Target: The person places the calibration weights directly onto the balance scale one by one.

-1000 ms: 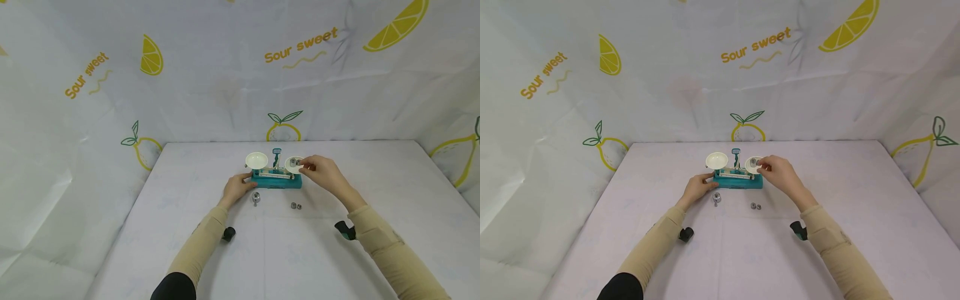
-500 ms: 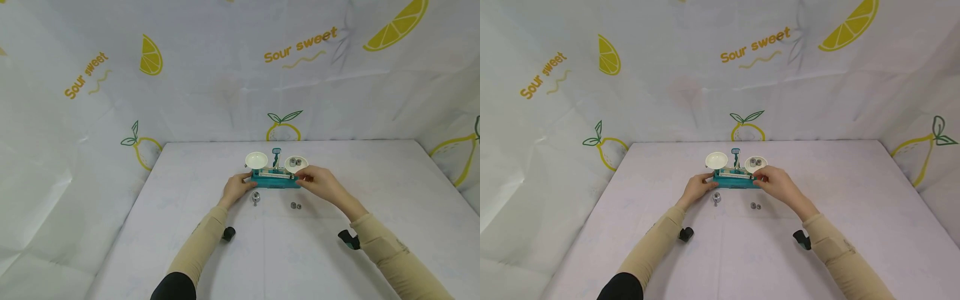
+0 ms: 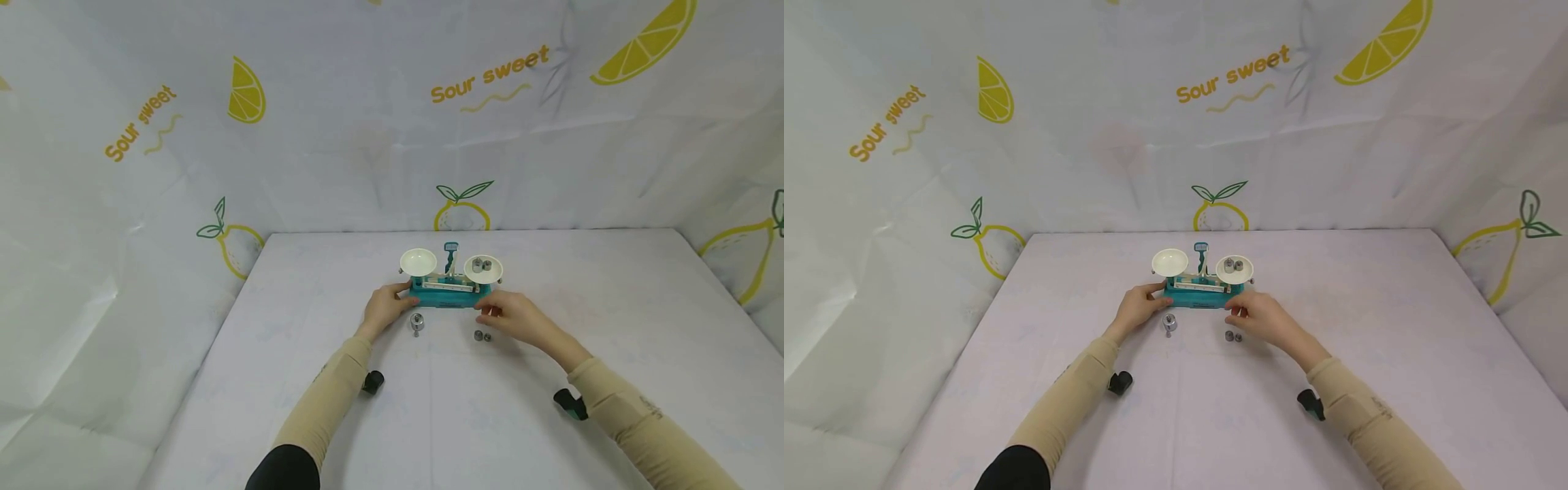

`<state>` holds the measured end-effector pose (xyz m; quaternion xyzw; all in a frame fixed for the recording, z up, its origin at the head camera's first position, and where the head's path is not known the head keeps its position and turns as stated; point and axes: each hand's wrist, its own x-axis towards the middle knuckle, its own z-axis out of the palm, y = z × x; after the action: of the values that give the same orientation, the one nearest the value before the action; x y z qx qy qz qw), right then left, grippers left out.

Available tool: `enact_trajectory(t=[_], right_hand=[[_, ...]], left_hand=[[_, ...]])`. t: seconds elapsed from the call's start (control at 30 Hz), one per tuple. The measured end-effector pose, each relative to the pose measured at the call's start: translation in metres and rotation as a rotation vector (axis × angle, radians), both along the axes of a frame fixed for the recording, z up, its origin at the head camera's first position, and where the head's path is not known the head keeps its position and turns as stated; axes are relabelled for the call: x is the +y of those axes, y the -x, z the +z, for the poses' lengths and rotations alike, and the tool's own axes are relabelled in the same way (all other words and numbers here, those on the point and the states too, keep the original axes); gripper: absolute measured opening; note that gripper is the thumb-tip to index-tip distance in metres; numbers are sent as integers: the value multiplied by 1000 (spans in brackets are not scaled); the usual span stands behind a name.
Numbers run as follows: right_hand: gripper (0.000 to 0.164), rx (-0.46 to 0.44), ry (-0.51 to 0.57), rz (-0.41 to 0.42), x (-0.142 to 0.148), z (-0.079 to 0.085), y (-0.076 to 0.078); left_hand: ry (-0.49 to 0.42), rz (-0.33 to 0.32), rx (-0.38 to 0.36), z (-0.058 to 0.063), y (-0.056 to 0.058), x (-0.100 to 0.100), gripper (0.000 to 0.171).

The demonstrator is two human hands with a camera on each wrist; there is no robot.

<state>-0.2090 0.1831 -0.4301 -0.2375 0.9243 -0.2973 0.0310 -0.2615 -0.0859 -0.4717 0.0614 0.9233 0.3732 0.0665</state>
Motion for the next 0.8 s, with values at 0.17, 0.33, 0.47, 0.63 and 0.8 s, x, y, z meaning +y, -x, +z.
enact_trajectory(t=[0.17, 0.33, 0.47, 0.63, 0.8], right_hand=[[21, -18, -41, 21, -2, -6, 1], [19, -56, -63, 42, -3, -10, 0], [16, -83, -58, 57, -3, -12, 0], [15, -91, -82, 80, -3, -15, 0], [15, -95, -127, 108, -3, -17, 1]], left_hand=[[5, 1, 5, -1, 0, 0, 50], [8, 1, 6, -2, 1, 0, 49], [2, 0, -1, -1, 1, 0, 49], [-14, -13, 8, 1, -1, -1, 50], [-40, -12, -15, 0, 0, 0, 50]])
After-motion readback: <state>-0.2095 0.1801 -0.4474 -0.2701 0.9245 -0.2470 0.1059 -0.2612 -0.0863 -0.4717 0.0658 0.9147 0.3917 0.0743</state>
